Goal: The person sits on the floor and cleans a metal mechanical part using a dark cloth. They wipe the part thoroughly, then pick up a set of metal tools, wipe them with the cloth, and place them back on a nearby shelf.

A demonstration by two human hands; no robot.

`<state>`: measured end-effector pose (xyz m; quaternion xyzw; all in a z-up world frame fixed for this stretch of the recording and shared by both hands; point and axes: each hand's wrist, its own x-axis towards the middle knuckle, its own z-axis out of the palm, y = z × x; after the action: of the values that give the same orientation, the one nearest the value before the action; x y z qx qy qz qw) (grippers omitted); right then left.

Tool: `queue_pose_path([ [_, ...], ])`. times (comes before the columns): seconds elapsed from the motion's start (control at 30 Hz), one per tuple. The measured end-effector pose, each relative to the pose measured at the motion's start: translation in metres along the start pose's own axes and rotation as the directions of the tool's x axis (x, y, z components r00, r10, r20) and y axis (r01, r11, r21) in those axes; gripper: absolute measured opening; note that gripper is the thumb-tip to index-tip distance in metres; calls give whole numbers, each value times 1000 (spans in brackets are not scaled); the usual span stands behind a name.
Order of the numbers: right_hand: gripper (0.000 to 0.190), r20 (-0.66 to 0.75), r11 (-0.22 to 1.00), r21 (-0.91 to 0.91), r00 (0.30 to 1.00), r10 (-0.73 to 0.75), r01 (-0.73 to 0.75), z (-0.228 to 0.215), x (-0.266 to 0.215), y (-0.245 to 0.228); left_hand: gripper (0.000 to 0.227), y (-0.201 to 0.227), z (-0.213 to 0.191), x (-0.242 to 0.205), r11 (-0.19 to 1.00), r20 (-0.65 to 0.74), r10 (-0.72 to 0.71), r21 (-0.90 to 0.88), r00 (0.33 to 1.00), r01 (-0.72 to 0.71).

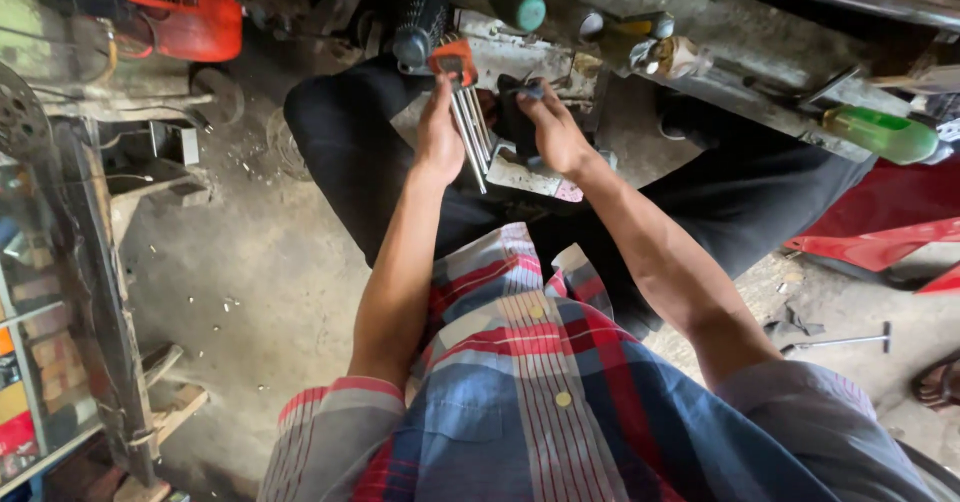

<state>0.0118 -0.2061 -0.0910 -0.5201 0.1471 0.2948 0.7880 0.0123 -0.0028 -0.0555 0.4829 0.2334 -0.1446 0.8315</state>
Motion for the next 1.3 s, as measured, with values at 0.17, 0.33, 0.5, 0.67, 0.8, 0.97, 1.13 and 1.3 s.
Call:
queue_pose_path([
  [0.17,40,71,998,-70,997,-5,10,3,1,4,55,7,-4,6,994,-45,15,-105,999,-19],
  [0.33,29,140,998,64,990,8,-17,16,-6,-4,54,-6,-22,17,980,-43,79,-178,996,-85],
  [0.5,28,145,980,-193,989,-24,52,26,-24,-27,52,-2,-10,17,973,-89,103,-198,991,-119],
  [0.67,32,87,942,-321,994,-71,95,14,-11,-14,59,7,-23,22,968,-97,124,-208,988,-142],
  [0.8,39,124,695,-679,970,-211,237,18,-25,-39,58,22,-29,27,958,-218,118,-234,969,-169],
  [0.97,56,383,602,-664,893,-237,444,30,-45,-60,61,28,-34,26,944,-200,199,-225,959,-243],
  [1.13,61,518,515,-597,785,-338,616,25,-42,-52,58,32,-35,29,933,-170,236,-236,957,-272],
  [1.3,55,524,613,-599,831,-185,515,26,-44,-57,47,39,-32,29,925,-199,254,-237,946,-298],
])
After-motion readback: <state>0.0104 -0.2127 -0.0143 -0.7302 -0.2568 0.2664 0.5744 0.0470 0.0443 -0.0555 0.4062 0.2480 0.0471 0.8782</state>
